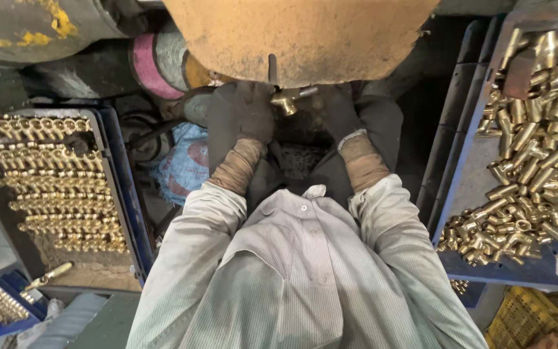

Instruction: The person sits on the floor and repeatedly picks up small brass-colored metal parts from a blue bin. They hold each part against a rotating grinding wheel to polish it, then place the finished part into a tray with organized rows.

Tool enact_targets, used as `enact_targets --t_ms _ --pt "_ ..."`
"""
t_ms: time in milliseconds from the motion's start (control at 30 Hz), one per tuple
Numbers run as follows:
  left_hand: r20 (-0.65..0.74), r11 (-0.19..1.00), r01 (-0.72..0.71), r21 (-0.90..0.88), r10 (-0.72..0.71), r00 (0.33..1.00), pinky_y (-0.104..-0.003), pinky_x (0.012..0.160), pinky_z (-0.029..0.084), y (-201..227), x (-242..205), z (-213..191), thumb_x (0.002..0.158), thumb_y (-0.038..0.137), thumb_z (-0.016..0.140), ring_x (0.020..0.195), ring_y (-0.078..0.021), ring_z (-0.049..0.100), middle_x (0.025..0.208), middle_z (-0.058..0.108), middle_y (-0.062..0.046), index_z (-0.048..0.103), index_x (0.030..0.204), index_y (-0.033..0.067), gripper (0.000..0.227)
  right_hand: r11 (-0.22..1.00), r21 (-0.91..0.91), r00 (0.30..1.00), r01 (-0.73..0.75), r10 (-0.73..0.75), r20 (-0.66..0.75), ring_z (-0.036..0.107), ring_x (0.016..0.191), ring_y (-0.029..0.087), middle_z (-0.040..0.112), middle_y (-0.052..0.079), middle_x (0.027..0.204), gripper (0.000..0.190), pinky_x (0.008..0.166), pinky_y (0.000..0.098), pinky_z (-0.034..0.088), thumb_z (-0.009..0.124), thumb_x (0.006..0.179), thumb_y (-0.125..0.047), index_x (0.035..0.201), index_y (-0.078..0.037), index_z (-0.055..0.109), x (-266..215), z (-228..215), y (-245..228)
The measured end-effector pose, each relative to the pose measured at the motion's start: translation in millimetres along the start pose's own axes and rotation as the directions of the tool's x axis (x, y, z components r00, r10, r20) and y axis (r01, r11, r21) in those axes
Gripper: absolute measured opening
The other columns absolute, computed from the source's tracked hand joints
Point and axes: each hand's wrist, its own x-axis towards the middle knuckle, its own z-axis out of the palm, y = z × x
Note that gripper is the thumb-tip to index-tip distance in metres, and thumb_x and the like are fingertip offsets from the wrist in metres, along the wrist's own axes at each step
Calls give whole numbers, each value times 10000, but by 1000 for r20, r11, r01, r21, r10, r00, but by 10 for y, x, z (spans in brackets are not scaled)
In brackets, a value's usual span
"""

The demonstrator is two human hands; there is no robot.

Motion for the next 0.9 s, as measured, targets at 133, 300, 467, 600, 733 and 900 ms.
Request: enact_targets --t_ms 133,300,467,600,733,900 --pt "-1 997 -5 -81 5 1000 -453 950 499 -295 -109 187 908 61 568 1134 -376 601 1173 610 -169 696 1204 148 334 817 -564 988 117 -152 -15 643 832 212 692 59 880 119 768 405 516 569 1047 -166 1049 -114 675 -18 -134 124" --pt "220 944 -7 329 -70 973 -481 885 482 -531 -11 693 929 139 593 1042 -371 612 1043 647 -166 708 1128 119 231 0 -975 957 223 -192 219 609 1103 408 696 222 1124 358 1043 609 359 657 921 -309 1180 -64 691 186 -307 332" --pt "372 911 -84 404 -80 925 -538 855 481 -558 31 755 901 164 617 940 -370 627 945 655 -151 547 1383 32 505 -287 -913 818 290 -421 392 572 1163 399 695 228 1218 561 982 561 383 632 820 -368 1266 -28 638 156 -414 600" --pt "-40 980 -94 174 102 994 -499 847 502 -140 142 391 903 160 602 990 -390 641 1022 666 -168 702 1007 129 147 454 -870 957 193 -282 66 567 1012 344 668 156 1071 258 897 483 467 617 971 -270 1186 -126 608 122 -328 235" --pt "-219 971 -177 159 210 953 -509 744 495 282 22 -253 887 93 571 899 -394 641 1062 650 -204 728 1131 92 290 995 13 986 -101 102 -133 559 683 218 621 101 852 232 564 346 460 615 1046 -261 1186 -77 612 -264 185 -559" --pt "-256 877 -460 137 480 839 -450 771 513 244 -250 -1042 986 170 585 940 -281 662 1146 684 -55 693 1061 171 131 657 -690 930 304 -361 66 692 931 179 722 86 1069 416 779 298 570 766 916 -170 1279 -26 622 -1410 713 -1614"
